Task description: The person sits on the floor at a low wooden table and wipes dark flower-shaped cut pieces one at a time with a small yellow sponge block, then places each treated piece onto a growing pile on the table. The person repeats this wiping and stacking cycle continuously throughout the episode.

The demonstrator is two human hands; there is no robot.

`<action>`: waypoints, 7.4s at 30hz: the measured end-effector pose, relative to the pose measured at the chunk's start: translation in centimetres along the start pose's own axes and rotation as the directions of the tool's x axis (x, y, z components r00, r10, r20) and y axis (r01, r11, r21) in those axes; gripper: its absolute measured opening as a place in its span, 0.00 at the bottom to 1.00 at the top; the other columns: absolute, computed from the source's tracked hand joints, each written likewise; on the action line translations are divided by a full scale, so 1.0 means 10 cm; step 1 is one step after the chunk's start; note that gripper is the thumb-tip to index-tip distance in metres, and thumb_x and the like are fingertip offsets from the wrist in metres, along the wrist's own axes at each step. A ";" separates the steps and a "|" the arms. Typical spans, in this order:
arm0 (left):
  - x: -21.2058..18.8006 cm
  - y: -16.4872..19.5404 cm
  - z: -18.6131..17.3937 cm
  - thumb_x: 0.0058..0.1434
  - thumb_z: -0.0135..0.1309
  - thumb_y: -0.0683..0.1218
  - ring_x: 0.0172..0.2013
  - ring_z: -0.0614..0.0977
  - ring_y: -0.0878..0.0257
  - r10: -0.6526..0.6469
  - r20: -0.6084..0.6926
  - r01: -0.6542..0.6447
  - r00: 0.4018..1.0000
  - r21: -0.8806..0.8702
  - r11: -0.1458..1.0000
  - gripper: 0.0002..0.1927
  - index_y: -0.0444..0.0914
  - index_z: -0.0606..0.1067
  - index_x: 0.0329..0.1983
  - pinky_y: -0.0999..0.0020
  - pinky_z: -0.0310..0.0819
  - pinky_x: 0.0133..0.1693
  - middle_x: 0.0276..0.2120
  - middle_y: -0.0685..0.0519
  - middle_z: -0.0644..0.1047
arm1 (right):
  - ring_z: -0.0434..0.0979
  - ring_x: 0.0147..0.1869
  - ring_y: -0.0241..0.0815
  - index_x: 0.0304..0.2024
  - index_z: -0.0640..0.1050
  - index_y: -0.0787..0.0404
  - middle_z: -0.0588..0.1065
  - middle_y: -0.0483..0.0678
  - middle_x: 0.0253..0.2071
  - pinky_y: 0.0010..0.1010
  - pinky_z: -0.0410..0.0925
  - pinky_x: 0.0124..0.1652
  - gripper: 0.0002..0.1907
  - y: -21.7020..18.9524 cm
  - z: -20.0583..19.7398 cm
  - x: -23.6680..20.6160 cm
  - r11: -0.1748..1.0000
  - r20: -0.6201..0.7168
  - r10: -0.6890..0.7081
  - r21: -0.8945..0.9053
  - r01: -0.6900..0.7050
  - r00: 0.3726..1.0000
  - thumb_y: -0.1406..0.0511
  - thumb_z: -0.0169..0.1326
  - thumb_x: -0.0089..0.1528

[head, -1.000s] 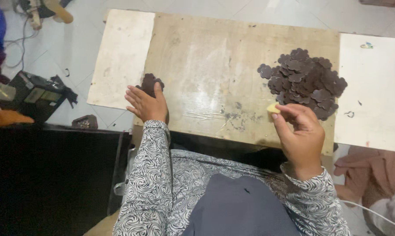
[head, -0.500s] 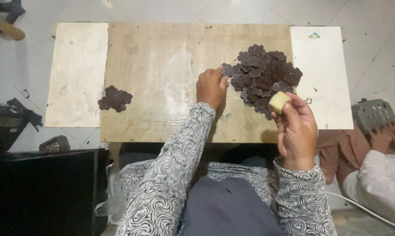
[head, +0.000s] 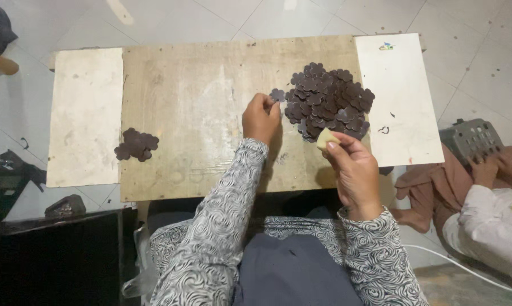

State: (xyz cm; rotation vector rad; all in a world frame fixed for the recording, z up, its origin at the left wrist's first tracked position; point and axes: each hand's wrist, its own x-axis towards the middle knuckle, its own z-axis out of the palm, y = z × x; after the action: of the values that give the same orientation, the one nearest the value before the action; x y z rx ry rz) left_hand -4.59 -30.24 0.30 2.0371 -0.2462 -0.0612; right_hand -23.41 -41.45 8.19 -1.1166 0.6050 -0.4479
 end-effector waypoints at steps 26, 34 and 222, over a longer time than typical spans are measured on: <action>-0.78 0.50 -1.24 0.70 0.44 0.34 0.48 0.81 0.64 0.070 0.325 0.232 0.943 -0.792 0.564 0.17 0.26 0.70 0.61 0.68 0.78 0.50 0.49 0.46 0.79 | 0.78 0.51 0.54 0.45 0.82 0.63 0.78 0.53 0.47 0.40 0.72 0.49 0.08 -0.48 1.38 -0.29 0.141 0.643 -0.545 -0.563 0.814 0.539 0.72 0.61 0.63; -0.83 0.55 -1.30 0.70 0.45 0.36 0.49 0.82 0.65 0.067 0.382 0.315 0.922 -0.839 0.444 0.17 0.27 0.69 0.61 0.68 0.80 0.53 0.50 0.48 0.79 | 0.79 0.52 0.54 0.46 0.82 0.62 0.78 0.53 0.47 0.39 0.72 0.51 0.10 -0.47 1.30 -0.30 0.138 0.606 -0.579 -0.587 0.798 0.546 0.72 0.61 0.62; -0.91 0.54 -1.31 0.67 0.47 0.36 0.46 0.82 0.66 -0.033 0.508 0.440 0.861 -0.710 0.550 0.20 0.26 0.70 0.63 0.72 0.82 0.46 0.50 0.48 0.79 | 0.79 0.48 0.35 0.49 0.82 0.62 0.78 0.49 0.48 0.24 0.73 0.42 0.15 -0.23 0.84 -0.23 0.597 0.400 -0.335 -0.610 0.521 0.853 0.70 0.68 0.59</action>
State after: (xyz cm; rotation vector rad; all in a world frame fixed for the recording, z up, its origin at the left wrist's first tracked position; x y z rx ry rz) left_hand -12.30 -19.39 10.53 1.0645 -0.1591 -0.7088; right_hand -19.75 -35.04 13.40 -2.0642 0.2572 -0.4953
